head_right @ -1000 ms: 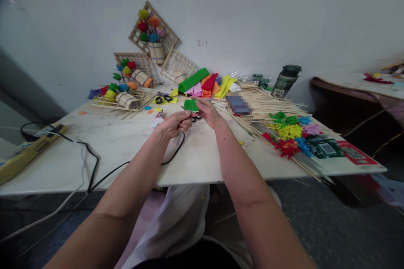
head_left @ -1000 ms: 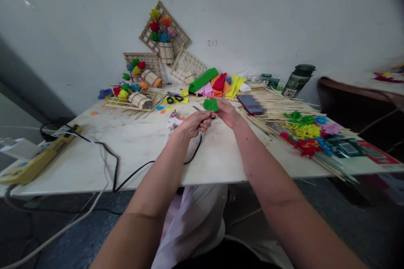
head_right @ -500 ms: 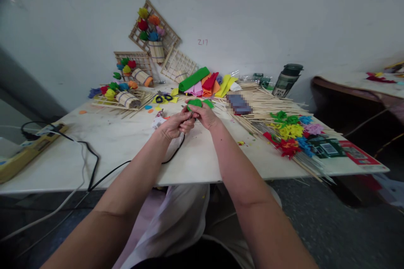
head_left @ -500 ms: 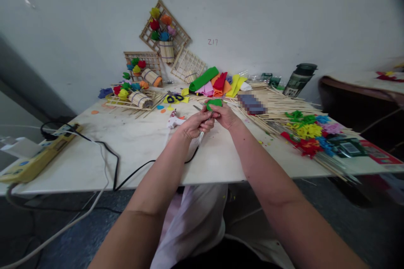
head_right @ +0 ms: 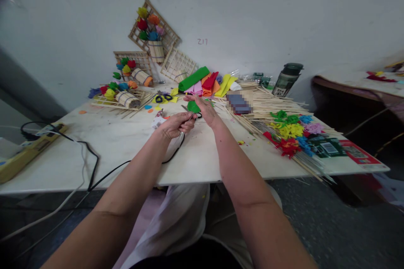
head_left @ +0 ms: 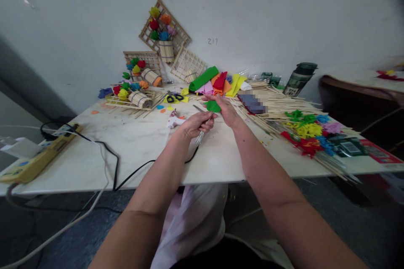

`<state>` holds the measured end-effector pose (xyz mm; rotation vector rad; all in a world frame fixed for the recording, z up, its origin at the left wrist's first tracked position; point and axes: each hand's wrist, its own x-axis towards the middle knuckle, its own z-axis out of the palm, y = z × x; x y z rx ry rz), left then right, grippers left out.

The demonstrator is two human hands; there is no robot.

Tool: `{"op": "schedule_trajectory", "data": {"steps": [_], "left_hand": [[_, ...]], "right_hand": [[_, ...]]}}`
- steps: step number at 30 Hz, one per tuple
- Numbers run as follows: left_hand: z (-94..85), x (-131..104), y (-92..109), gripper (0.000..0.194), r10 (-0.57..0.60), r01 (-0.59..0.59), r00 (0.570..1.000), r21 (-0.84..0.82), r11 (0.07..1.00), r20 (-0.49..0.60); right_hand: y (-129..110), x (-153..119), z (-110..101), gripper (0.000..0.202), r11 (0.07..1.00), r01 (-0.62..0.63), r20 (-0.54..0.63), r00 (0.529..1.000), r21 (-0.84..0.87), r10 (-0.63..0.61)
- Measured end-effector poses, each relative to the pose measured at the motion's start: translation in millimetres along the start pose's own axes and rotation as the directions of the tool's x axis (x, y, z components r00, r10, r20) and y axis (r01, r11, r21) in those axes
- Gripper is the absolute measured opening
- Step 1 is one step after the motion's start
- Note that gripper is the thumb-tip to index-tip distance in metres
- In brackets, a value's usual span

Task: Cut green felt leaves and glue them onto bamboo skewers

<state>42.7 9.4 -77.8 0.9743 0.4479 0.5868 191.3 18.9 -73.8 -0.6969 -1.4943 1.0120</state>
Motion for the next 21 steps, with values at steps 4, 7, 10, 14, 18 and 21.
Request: {"op": "schedule_trajectory", "data": {"steps": [4, 7, 10, 14, 18, 21], "left_hand": [[-1.7, -1.0, 1.6, 0.015, 0.051, -0.051, 0.998, -0.02, 0.999, 0.04], [-1.9, -1.9, 2.5, 0.015, 0.06, -0.055, 0.994, -0.06, 0.997, 0.086], [-1.8, -1.9, 2.1, 0.015, 0.034, -0.023, 0.991, -0.088, 0.996, 0.126], [-1.8, -1.1, 1.3, 0.016, 0.013, -0.001, 0.992, -0.094, 0.996, 0.122], [0.0, -0.2, 2.3, 0.015, 0.008, -0.003, 0.999, -0.097, 0.995, 0.045], [1.9, 1.0, 3.4, 0.016, -0.004, 0.005, 1.0, -0.086, 0.996, 0.008]], "right_hand": [[-1.7, 0.2, 0.7, 0.054, 0.983, -0.038, 0.017, 0.999, 0.179, 0.035], [-4.4, -2.1, 2.5, 0.054, 0.961, -0.066, 0.081, 0.996, 0.267, 0.046], [-5.7, -4.6, 4.8, 0.055, 0.942, -0.096, 0.165, 0.985, 0.32, 0.045], [-3.2, -4.5, 7.3, 0.044, 0.941, -0.14, 0.163, 0.982, 0.308, 0.093], [1.2, -0.9, 9.6, 0.031, 0.964, -0.125, 0.04, 0.992, 0.234, 0.119], [3.4, 1.3, 12.9, 0.026, 0.978, -0.1, -0.052, 0.992, 0.181, 0.111]]}}
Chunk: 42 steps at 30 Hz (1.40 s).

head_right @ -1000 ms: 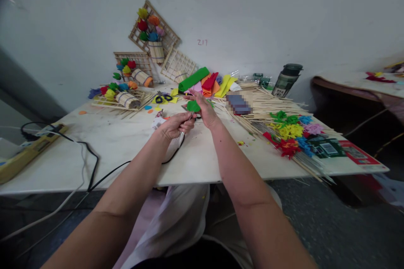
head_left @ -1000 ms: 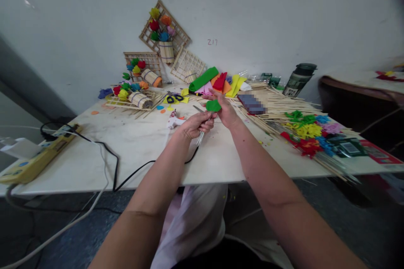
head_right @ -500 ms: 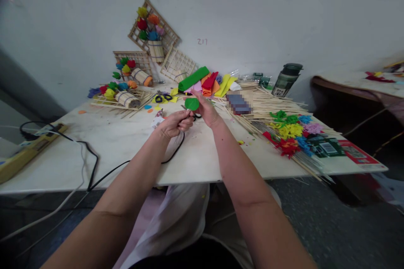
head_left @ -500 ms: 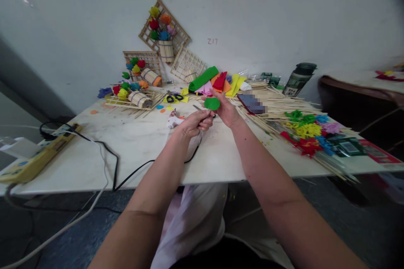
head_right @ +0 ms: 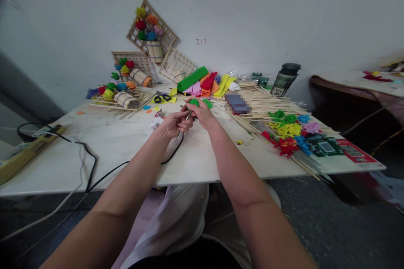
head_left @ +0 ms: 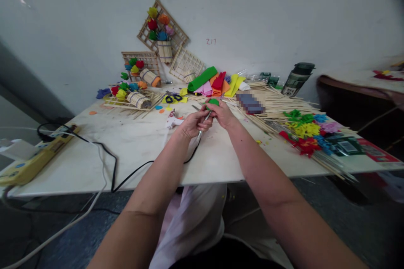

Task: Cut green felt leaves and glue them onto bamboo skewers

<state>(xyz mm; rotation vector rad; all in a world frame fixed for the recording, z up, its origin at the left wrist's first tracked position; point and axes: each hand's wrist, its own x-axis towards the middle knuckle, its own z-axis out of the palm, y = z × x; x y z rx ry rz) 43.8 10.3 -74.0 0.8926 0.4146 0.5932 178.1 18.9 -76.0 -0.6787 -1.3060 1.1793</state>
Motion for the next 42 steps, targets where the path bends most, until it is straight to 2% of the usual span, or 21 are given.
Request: {"op": "schedule_trajectory", "data": {"steps": [5, 13, 21, 26, 32, 35, 39, 42], "left_hand": [[1.4, 2.1, -1.7, 0.011, 0.096, -0.091, 0.995, 0.153, 0.984, -0.021], [3.2, 1.3, -4.5, 0.024, 0.235, -0.199, 0.971, 0.391, 0.898, -0.045], [-2.6, 7.9, -10.2, 0.023, 0.327, -0.24, 0.943, 0.541, 0.806, -0.068], [2.3, 1.3, -5.5, 0.019, 0.291, -0.229, 0.953, 0.427, 0.875, -0.086], [4.0, -5.6, 0.7, 0.017, 0.146, -0.146, 0.989, 0.229, 0.962, 0.018], [4.0, -5.0, -0.2, 0.015, 0.109, -0.111, 0.994, 0.212, 0.971, 0.021], [5.7, -3.6, -1.8, 0.015, 0.097, -0.09, 0.995, 0.238, 0.967, -0.019], [6.9, -3.1, -1.8, 0.017, 0.117, -0.106, 0.993, 0.251, 0.962, -0.028]], "right_hand": [[1.7, 0.5, 4.1, 0.024, 0.994, 0.031, -0.071, 0.997, -0.101, -0.038], [2.5, 1.4, 1.6, 0.021, 0.975, 0.067, -0.085, 0.993, -0.212, -0.087], [1.6, -0.5, 2.4, 0.025, 0.988, -0.05, -0.125, 0.992, -0.147, 0.032], [-1.7, -0.6, 1.1, 0.034, 1.0, -0.021, -0.042, 0.999, -0.013, 0.021], [-6.8, -2.7, 0.2, 0.046, 1.0, 0.007, 0.043, 0.999, 0.022, -0.008], [-6.5, -3.4, -0.3, 0.042, 1.0, -0.007, 0.086, 0.996, 0.01, 0.006], [-5.9, -3.2, -1.7, 0.033, 1.0, -0.005, 0.057, 0.998, -0.024, 0.006], [-6.8, -2.8, -3.8, 0.033, 0.999, -0.019, 0.052, 0.998, -0.031, 0.02]]}}
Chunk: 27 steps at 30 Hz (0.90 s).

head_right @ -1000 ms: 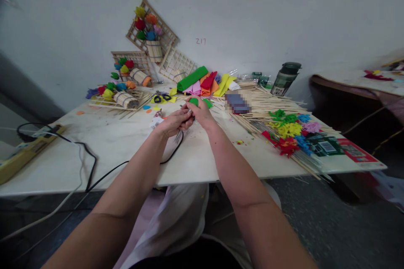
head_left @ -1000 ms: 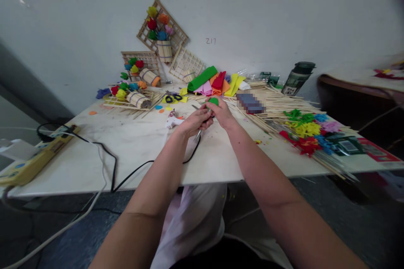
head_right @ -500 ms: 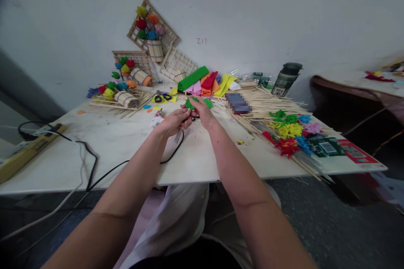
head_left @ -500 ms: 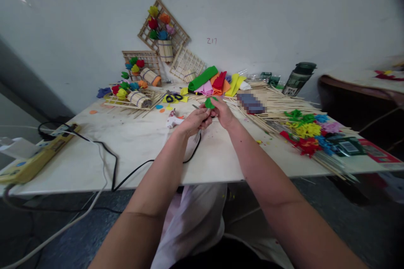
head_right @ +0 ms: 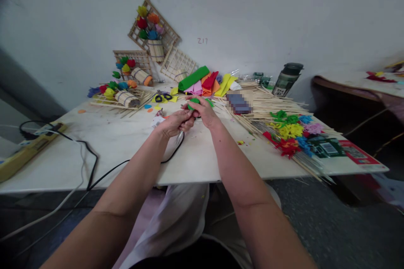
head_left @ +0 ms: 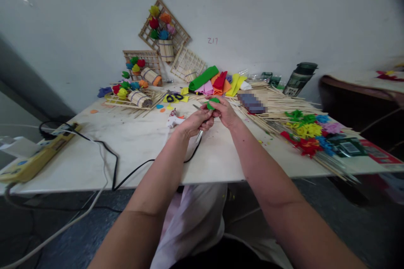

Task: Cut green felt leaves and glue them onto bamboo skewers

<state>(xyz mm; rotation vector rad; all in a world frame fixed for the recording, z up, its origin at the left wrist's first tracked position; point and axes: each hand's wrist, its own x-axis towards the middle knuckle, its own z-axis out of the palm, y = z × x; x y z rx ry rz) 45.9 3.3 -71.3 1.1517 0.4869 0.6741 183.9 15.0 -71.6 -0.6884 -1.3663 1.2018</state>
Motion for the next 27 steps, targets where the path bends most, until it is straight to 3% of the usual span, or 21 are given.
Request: {"op": "schedule_trajectory", "data": {"steps": [4, 10, 15, 22, 27], "left_hand": [[-0.1, -0.3, 0.9, 0.017, 0.033, -0.032, 0.999, 0.03, 0.999, -0.031], [-3.3, -1.3, 0.1, 0.015, 0.084, -0.083, 0.996, 0.052, 0.995, -0.014], [-3.7, -1.1, -1.6, 0.018, 0.08, -0.071, 0.995, 0.122, 0.99, -0.068], [-9.1, 5.8, -8.8, 0.021, 0.153, -0.12, 0.98, 0.234, 0.965, -0.129], [-9.5, 10.4, -11.5, 0.021, 0.187, -0.073, 0.948, 0.397, 0.915, -0.257]], "right_hand": [[-0.3, 1.0, -2.4, 0.036, 0.999, -0.025, -0.006, 1.0, 0.022, 0.025], [0.5, 2.3, -5.5, 0.02, 0.999, -0.035, -0.005, 0.999, 0.017, 0.035], [3.1, 4.4, -8.8, 0.024, 0.998, -0.034, 0.003, 0.999, -0.052, 0.035], [5.2, 6.5, -5.3, 0.023, 0.996, 0.012, -0.12, 0.993, -0.087, -0.023], [7.2, 8.8, -4.8, 0.023, 0.992, 0.007, -0.228, 0.973, -0.128, -0.036]]}}
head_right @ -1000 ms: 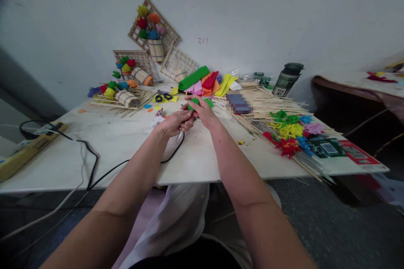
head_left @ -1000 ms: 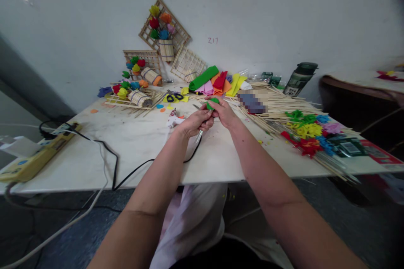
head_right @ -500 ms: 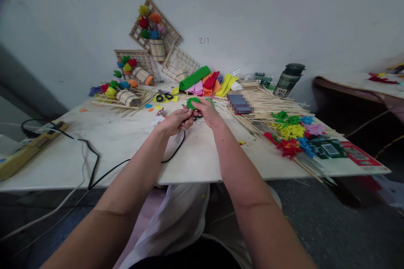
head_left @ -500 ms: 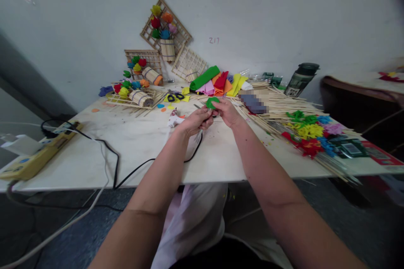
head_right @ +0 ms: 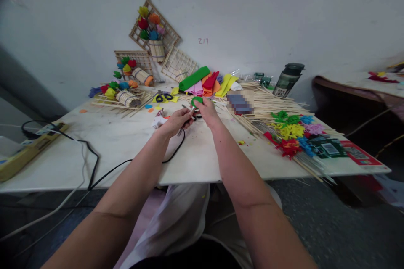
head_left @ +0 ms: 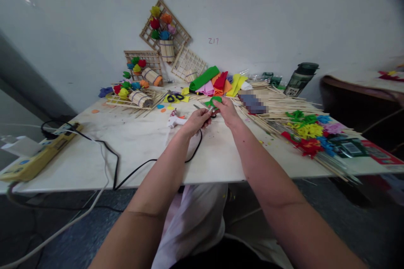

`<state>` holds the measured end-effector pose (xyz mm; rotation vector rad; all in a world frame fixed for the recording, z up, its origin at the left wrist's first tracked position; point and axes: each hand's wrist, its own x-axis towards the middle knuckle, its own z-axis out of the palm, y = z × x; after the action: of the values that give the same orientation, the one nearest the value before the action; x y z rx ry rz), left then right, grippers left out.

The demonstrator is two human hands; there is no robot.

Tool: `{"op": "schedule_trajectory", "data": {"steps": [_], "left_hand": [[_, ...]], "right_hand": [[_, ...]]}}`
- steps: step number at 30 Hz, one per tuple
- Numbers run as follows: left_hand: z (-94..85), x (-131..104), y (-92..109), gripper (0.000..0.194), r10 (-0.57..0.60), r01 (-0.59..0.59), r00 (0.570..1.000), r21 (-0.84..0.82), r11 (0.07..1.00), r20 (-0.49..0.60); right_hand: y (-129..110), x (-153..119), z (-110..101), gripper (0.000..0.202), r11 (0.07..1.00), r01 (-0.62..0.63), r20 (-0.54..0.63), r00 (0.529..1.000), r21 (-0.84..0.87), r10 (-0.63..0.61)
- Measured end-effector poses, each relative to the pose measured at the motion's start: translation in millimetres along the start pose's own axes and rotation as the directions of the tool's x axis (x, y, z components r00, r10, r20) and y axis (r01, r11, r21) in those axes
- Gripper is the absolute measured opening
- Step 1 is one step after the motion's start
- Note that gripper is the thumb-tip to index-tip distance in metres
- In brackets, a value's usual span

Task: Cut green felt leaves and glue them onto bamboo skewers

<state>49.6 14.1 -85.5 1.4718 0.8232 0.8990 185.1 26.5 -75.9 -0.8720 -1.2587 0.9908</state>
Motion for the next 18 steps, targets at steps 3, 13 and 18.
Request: {"op": "schedule_trajectory", "data": {"steps": [3, 13, 18], "left_hand": [[2.7, 1.9, 1.3, 0.024, 0.058, -0.042, 0.993, 0.151, 0.988, -0.107], [-0.3, 10.5, -1.0, 0.042, 0.199, -0.038, 0.95, 0.543, 0.839, -0.242], [3.9, 5.0, 5.6, 0.043, 0.292, 0.019, 0.923, 0.788, 0.616, -0.25]], "right_hand": [[4.5, 3.0, 0.9, 0.02, 0.998, -0.005, -0.08, 0.997, -0.065, 0.0], [18.2, 6.7, 2.9, 0.02, 0.918, 0.104, -0.22, 0.955, -0.381, -0.2], [21.4, 7.8, 3.9, 0.022, 0.856, 0.072, -0.265, 0.935, -0.512, -0.238]]}}
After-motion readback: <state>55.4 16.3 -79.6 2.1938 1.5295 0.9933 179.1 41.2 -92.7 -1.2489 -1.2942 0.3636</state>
